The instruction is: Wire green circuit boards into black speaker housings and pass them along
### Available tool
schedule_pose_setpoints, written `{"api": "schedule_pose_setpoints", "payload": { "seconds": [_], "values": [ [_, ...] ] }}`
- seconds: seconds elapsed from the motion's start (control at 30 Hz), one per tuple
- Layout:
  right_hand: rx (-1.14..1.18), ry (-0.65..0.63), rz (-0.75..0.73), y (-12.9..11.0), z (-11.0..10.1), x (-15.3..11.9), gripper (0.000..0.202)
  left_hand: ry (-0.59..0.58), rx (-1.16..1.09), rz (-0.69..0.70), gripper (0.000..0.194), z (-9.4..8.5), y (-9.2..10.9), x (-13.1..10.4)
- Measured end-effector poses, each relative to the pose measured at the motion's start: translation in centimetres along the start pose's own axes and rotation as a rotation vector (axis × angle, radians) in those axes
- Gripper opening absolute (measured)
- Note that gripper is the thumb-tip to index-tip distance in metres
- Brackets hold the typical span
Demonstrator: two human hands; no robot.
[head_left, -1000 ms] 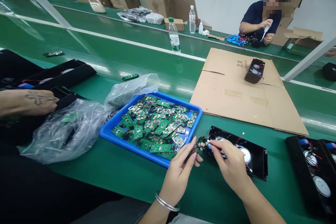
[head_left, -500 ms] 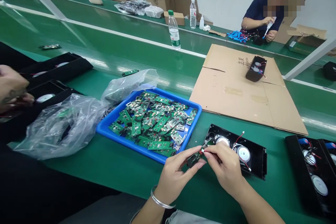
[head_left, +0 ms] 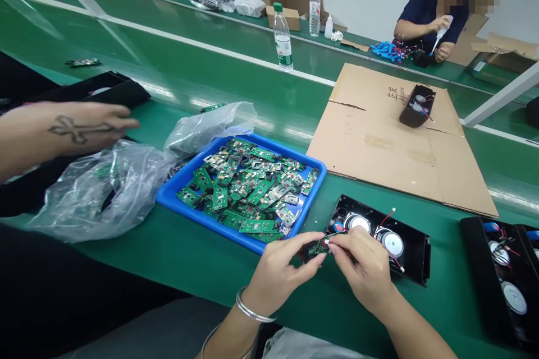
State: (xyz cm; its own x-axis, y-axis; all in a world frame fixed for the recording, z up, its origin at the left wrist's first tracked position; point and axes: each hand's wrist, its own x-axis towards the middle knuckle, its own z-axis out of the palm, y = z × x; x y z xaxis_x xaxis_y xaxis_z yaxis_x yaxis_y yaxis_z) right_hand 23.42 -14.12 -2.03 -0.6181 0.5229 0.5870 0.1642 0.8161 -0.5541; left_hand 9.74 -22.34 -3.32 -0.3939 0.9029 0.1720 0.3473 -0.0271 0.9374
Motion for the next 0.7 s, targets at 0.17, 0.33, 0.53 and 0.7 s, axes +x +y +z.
{"api": "schedule_pose_setpoints", "payload": {
  "seconds": [0.17,0.33,0.53,0.7],
  "values": [
    [-0.024,-0.038,-0.003,0.1,-0.1,-0.1,0.016,0.032,0.036,0.012,0.023,-0.2,0.5,0.1],
    [-0.055,-0.065,-0.029,0.2,-0.1,-0.2,0.016,0.015,0.083,0.015,0.023,-0.2,1.2,0.2],
    [-0.150,-0.056,-0.072,0.3,0.3,-0.6,0.014,-0.012,0.192,0.103,0.023,-0.1,1.4,-0.1],
    [-0.211,-0.085,-0.150,0.5,0.2,-0.7,0.016,-0.138,0.211,0.083,0.022,-0.6,1.5,0.5]
  ]
}}
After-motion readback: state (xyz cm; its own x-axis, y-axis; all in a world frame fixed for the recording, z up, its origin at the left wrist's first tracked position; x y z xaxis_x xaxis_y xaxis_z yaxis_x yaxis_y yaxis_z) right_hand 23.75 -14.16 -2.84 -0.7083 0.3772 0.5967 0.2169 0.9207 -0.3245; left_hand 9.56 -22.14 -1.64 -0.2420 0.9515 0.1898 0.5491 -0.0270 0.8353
